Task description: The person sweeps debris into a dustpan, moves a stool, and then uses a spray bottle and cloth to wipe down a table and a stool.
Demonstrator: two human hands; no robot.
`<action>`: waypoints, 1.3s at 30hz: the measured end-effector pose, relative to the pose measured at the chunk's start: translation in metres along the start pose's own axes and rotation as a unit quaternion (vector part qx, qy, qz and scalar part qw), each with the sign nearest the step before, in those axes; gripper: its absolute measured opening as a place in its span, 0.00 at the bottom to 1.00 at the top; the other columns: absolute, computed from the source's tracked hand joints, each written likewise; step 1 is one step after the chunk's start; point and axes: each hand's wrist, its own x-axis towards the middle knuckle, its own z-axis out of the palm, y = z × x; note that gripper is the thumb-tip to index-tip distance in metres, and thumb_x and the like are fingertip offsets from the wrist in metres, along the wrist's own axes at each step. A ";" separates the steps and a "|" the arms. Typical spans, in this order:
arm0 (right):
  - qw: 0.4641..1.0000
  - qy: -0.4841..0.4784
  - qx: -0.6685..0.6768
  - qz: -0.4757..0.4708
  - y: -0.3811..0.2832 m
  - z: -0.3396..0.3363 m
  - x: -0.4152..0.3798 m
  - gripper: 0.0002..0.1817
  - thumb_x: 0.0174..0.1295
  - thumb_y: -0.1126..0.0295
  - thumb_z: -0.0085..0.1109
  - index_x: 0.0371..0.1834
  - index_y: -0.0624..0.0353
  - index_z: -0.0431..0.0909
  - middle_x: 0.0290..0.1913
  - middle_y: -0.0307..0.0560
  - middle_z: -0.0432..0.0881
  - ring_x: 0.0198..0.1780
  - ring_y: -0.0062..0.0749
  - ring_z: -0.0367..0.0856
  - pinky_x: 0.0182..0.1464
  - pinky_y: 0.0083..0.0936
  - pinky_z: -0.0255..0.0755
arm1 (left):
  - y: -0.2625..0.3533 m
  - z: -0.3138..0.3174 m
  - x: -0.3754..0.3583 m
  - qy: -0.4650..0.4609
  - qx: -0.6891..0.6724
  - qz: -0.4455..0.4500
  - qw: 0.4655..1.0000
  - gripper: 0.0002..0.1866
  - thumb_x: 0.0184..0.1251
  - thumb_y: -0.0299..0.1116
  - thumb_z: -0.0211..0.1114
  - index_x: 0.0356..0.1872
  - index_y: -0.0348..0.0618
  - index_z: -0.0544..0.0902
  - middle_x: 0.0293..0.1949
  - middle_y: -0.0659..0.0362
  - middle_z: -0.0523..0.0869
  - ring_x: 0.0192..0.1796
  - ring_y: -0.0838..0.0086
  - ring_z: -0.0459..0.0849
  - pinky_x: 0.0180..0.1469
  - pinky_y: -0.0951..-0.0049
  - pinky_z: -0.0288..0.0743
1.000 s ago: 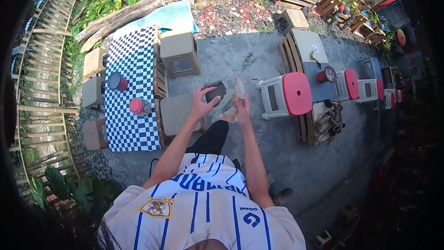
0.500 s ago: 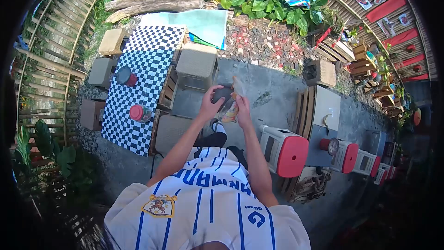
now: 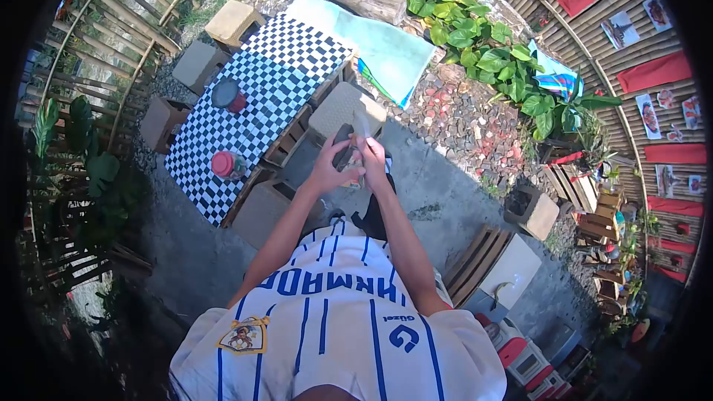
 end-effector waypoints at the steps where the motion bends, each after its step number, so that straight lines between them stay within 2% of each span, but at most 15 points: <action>1: 1.000 -0.008 0.015 0.005 -0.013 -0.001 0.019 0.20 0.76 0.56 0.59 0.57 0.61 0.84 0.37 0.30 0.79 0.35 0.12 0.69 0.37 0.14 0.64 | -0.008 0.006 0.017 0.028 0.044 -0.007 0.999 0.36 0.53 0.46 0.81 0.62 0.38 0.82 0.72 0.44 0.71 0.72 0.50 0.70 0.74 0.55 0.63; 2: 0.997 -0.024 0.048 0.062 -0.029 -0.006 0.036 0.21 0.75 0.56 0.60 0.59 0.62 0.84 0.34 0.29 0.75 0.35 0.11 0.67 0.36 0.12 0.62 | -0.015 0.014 0.035 0.055 0.086 -0.016 0.995 0.37 0.52 0.46 0.82 0.62 0.39 0.82 0.74 0.43 0.70 0.72 0.49 0.70 0.74 0.54 0.63; 5: 0.996 -0.049 0.035 0.069 -0.049 -0.018 0.103 0.21 0.76 0.57 0.59 0.62 0.62 0.83 0.32 0.28 0.71 0.34 0.10 0.66 0.35 0.12 0.61 | -0.034 0.024 0.103 0.106 0.086 0.032 0.990 0.35 0.50 0.49 0.82 0.57 0.38 0.85 0.76 0.43 0.67 0.72 0.46 0.69 0.74 0.51 0.61; 9: 0.987 -0.089 0.083 0.105 -0.074 -0.025 0.165 0.21 0.79 0.60 0.54 0.66 0.62 0.79 0.43 0.35 0.83 0.41 0.13 0.78 0.44 0.15 0.73 | -0.024 0.042 0.162 0.175 0.078 -0.076 0.978 0.28 0.58 0.47 0.76 0.55 0.40 0.84 0.75 0.41 0.67 0.72 0.43 0.70 0.73 0.50 0.64; 10: 0.977 -0.126 0.115 0.125 -0.075 -0.032 0.180 0.22 0.80 0.59 0.51 0.66 0.65 0.77 0.54 0.44 0.84 0.53 0.21 0.82 0.57 0.23 0.76 | -0.023 0.044 0.175 0.209 0.069 -0.077 0.972 0.27 0.60 0.46 0.74 0.55 0.40 0.83 0.72 0.42 0.71 0.72 0.45 0.71 0.71 0.52 0.68; 13: 0.962 -0.157 0.163 0.155 -0.078 -0.032 0.213 0.23 0.81 0.57 0.47 0.64 0.67 0.76 0.60 0.49 0.81 0.63 0.28 0.78 0.66 0.32 0.72 | -0.022 0.039 0.200 0.236 0.033 -0.159 0.958 0.26 0.62 0.46 0.73 0.55 0.39 0.83 0.68 0.44 0.75 0.69 0.47 0.74 0.68 0.54 0.71; 14: 0.964 -0.153 0.144 0.164 -0.076 -0.030 0.220 0.29 0.80 0.49 0.46 0.67 0.65 0.75 0.63 0.49 0.78 0.69 0.33 0.72 0.73 0.35 0.63 | -0.023 0.034 0.206 0.250 0.055 -0.113 0.960 0.23 0.65 0.42 0.71 0.53 0.36 0.82 0.60 0.47 0.78 0.59 0.53 0.82 0.59 0.59 0.78; 18: 0.975 -0.188 0.062 0.099 -0.066 -0.015 0.251 0.29 0.80 0.50 0.47 0.67 0.68 0.74 0.64 0.47 0.78 0.68 0.27 0.72 0.74 0.25 0.55 | -0.065 0.016 0.212 0.288 -0.015 -0.114 0.951 0.15 0.72 0.38 0.66 0.51 0.36 0.83 0.50 0.51 0.80 0.41 0.67 0.83 0.39 0.71 0.77; 22: 0.966 -0.211 -0.055 0.141 -0.046 0.008 0.279 0.26 0.79 0.53 0.50 0.66 0.65 0.76 0.62 0.44 0.80 0.64 0.24 0.75 0.66 0.21 0.65 | -0.092 -0.012 0.208 0.379 -0.106 -0.200 0.897 0.16 0.78 0.41 0.59 0.44 0.34 0.81 0.40 0.58 0.78 0.35 0.78 0.76 0.34 0.74 0.70; 24: 0.962 -0.211 -0.103 0.137 -0.031 0.025 0.293 0.21 0.79 0.58 0.51 0.65 0.62 0.78 0.60 0.42 0.82 0.60 0.23 0.77 0.62 0.21 0.69 | -0.123 -0.034 0.201 0.396 -0.048 -0.169 0.901 0.16 0.79 0.40 0.58 0.45 0.34 0.80 0.40 0.58 0.78 0.35 0.77 0.76 0.35 0.72 0.70; 33: 0.895 -0.314 -0.316 0.008 0.209 0.120 0.383 0.20 0.74 0.65 0.59 0.67 0.59 0.76 0.69 0.52 0.77 0.60 0.32 0.80 0.64 0.27 0.71 | -0.320 -0.121 0.122 0.492 0.023 -0.187 0.850 0.21 0.80 0.40 0.56 0.58 0.30 0.76 0.53 0.50 0.78 0.53 0.65 0.79 0.57 0.67 0.72; 34: 0.854 -0.337 -0.391 -0.065 0.249 0.132 0.402 0.23 0.72 0.65 0.61 0.68 0.57 0.76 0.73 0.58 0.72 0.65 0.43 0.77 0.68 0.34 0.68 | -0.340 -0.133 0.116 0.507 0.002 -0.200 0.838 0.23 0.80 0.41 0.56 0.61 0.29 0.75 0.55 0.49 0.78 0.54 0.64 0.79 0.58 0.67 0.72; 37: 0.776 -0.375 -0.468 -0.194 0.343 0.177 0.441 0.25 0.71 0.65 0.62 0.70 0.57 0.74 0.75 0.61 0.68 0.71 0.55 0.71 0.73 0.43 0.64 | -0.399 -0.170 0.103 0.540 -0.019 -0.214 0.814 0.28 0.80 0.43 0.58 0.66 0.28 0.71 0.59 0.47 0.77 0.57 0.61 0.80 0.61 0.65 0.72; 38: 0.764 -0.402 -0.470 -0.183 0.368 0.193 0.456 0.26 0.71 0.64 0.59 0.71 0.58 0.73 0.77 0.65 0.64 0.75 0.65 0.63 0.76 0.51 0.59 | -0.417 -0.181 0.098 0.548 -0.020 -0.214 0.809 0.29 0.79 0.44 0.58 0.68 0.28 0.70 0.59 0.46 0.77 0.58 0.60 0.80 0.62 0.65 0.72; 39: 0.739 -0.415 -0.494 -0.194 0.390 0.206 0.467 0.28 0.70 0.63 0.59 0.73 0.55 0.71 0.80 0.62 0.60 0.78 0.64 0.59 0.77 0.53 0.56 | -0.434 -0.193 0.094 0.535 -0.003 -0.224 0.815 0.30 0.79 0.45 0.59 0.68 0.28 0.69 0.60 0.46 0.76 0.59 0.59 0.80 0.63 0.64 0.72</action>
